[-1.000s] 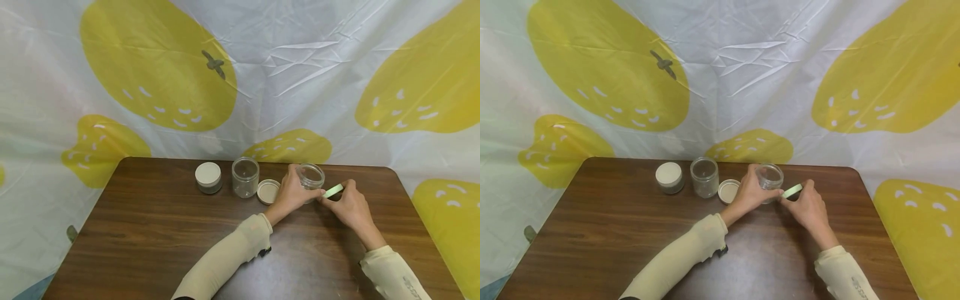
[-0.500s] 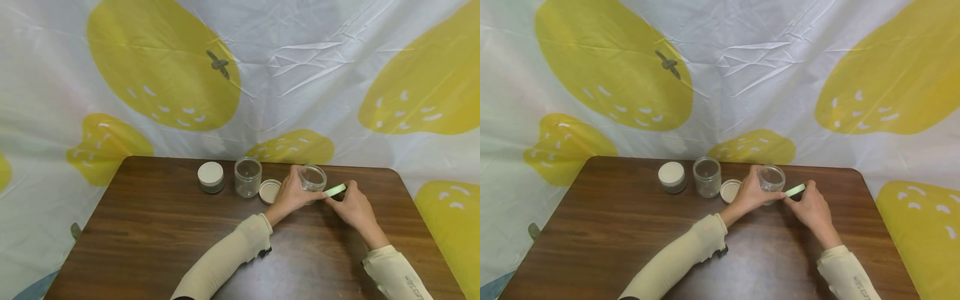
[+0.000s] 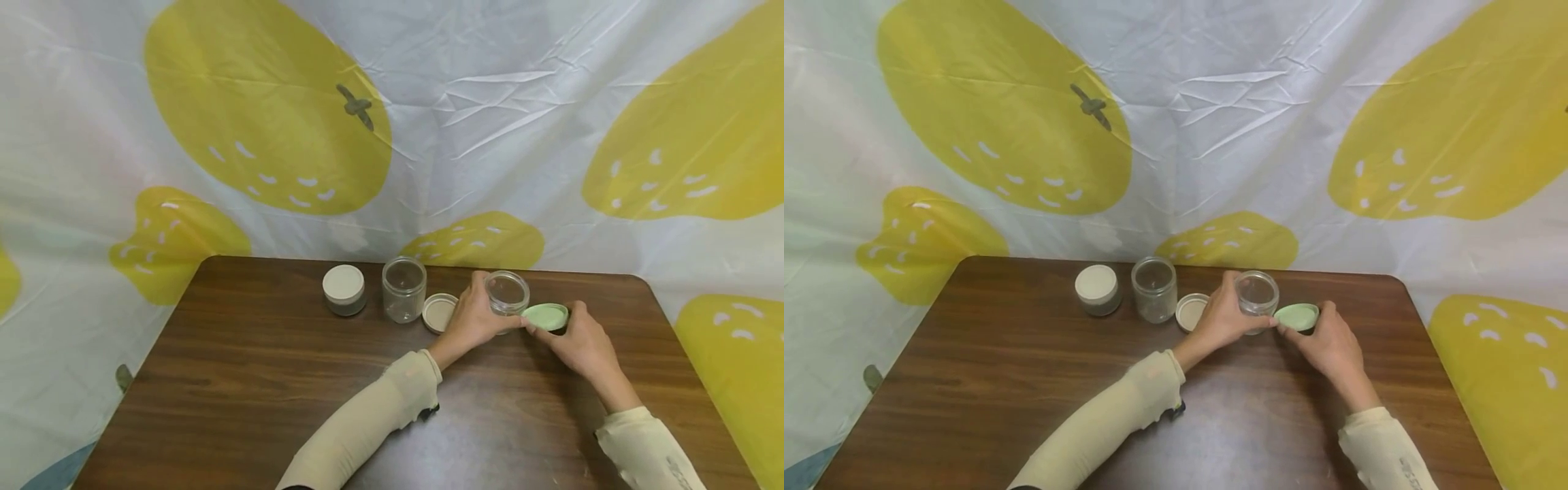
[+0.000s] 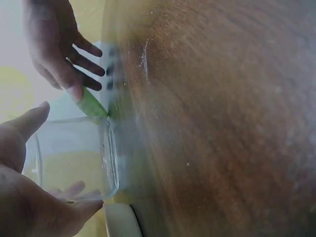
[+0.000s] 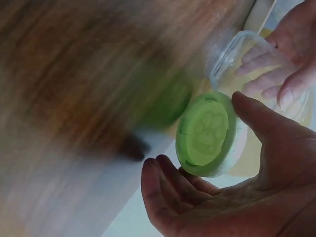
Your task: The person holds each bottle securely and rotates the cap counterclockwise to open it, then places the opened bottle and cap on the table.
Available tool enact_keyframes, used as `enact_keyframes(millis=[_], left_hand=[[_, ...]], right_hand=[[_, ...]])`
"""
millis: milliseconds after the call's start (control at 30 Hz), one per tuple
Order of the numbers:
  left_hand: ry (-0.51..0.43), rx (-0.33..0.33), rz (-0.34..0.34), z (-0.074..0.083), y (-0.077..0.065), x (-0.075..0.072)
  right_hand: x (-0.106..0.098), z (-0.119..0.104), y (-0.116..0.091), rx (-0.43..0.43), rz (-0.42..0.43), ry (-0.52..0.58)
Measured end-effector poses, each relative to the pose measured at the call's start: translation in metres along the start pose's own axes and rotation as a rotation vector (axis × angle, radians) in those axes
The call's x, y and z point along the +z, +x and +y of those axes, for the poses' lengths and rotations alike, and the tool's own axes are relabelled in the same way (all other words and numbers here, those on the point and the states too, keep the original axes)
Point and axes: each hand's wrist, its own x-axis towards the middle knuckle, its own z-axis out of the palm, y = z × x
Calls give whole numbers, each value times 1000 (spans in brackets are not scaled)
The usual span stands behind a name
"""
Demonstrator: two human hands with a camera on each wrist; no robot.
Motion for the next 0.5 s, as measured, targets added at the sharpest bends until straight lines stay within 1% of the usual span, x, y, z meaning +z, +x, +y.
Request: enact_keyframes(millis=[267,500], left_hand=[[3,7,-11,-4,1,-3],[9,14,-21,-6,1,-4]], right_hand=[[6,6,3,-70,81,-36],[7,7,1,-71,69,-85]])
